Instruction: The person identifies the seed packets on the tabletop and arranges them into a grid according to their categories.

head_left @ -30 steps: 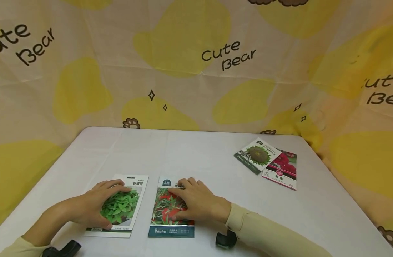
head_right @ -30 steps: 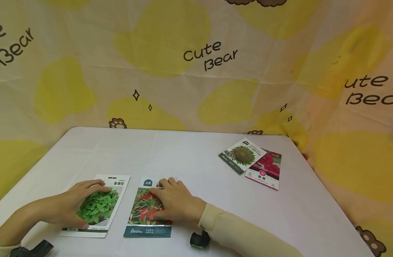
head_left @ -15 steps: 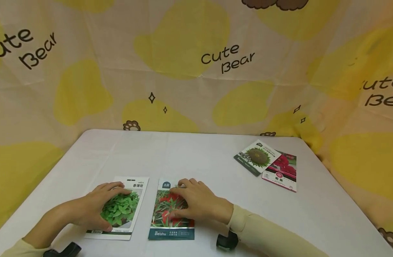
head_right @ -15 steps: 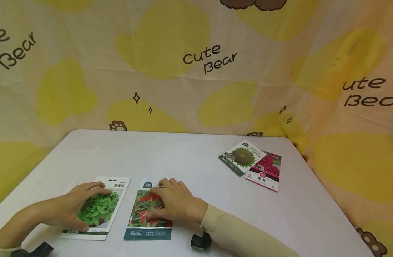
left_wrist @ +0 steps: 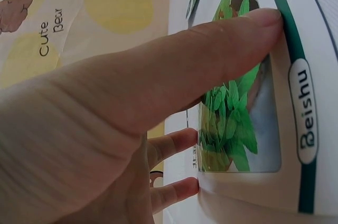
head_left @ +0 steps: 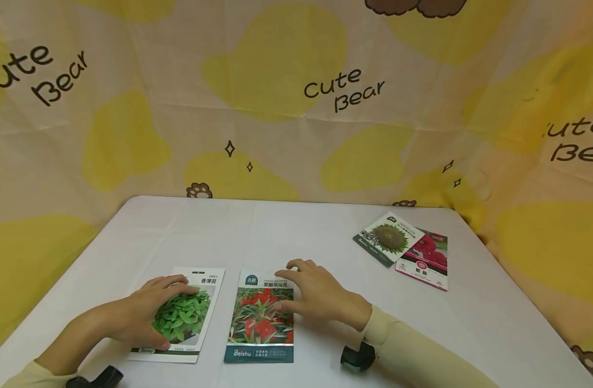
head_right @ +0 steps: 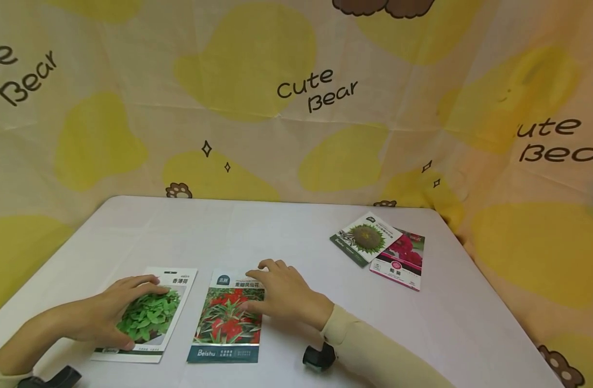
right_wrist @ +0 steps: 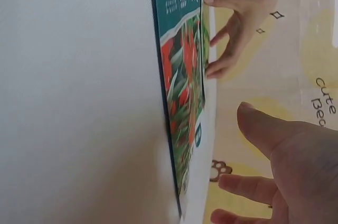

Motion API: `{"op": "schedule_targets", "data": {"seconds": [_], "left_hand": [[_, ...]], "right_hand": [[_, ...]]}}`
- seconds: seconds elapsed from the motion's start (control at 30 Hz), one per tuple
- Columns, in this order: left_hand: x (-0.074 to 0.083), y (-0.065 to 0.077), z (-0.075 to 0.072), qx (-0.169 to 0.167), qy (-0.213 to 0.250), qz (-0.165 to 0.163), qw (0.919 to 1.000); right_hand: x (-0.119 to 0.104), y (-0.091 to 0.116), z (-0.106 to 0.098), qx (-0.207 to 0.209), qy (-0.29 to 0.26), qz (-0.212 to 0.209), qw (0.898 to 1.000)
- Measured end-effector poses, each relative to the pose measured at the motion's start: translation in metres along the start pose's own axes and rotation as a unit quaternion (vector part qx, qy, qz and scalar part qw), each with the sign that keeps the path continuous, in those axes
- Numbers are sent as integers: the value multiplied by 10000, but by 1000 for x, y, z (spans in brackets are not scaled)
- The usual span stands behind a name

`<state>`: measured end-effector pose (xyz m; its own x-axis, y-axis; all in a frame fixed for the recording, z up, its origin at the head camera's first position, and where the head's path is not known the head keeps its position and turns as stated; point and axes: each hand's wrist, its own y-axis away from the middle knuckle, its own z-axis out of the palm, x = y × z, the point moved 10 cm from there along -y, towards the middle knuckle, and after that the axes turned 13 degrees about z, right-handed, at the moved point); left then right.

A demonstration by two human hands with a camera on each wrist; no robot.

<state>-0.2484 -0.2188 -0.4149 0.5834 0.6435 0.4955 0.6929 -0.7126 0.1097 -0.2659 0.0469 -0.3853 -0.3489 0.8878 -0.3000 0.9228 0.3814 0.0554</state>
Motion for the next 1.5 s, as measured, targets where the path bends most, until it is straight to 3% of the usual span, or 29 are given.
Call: {"op": "schedule_targets", "data": {"seconds": [0.67, 1.13, 1.5], "left_hand": [[2, -1, -2, 16, -23, -45, 10000], [1, -1, -2, -18, 61, -97, 9999], [3, -1, 1, -62, 41, -136, 9999]], "right_hand": [[80, -4, -39, 659, -449, 543, 9953], [139, 1, -56, 847, -643, 858, 9906], [203, 7, -69, 1062, -695, 1459, 9811]]}}
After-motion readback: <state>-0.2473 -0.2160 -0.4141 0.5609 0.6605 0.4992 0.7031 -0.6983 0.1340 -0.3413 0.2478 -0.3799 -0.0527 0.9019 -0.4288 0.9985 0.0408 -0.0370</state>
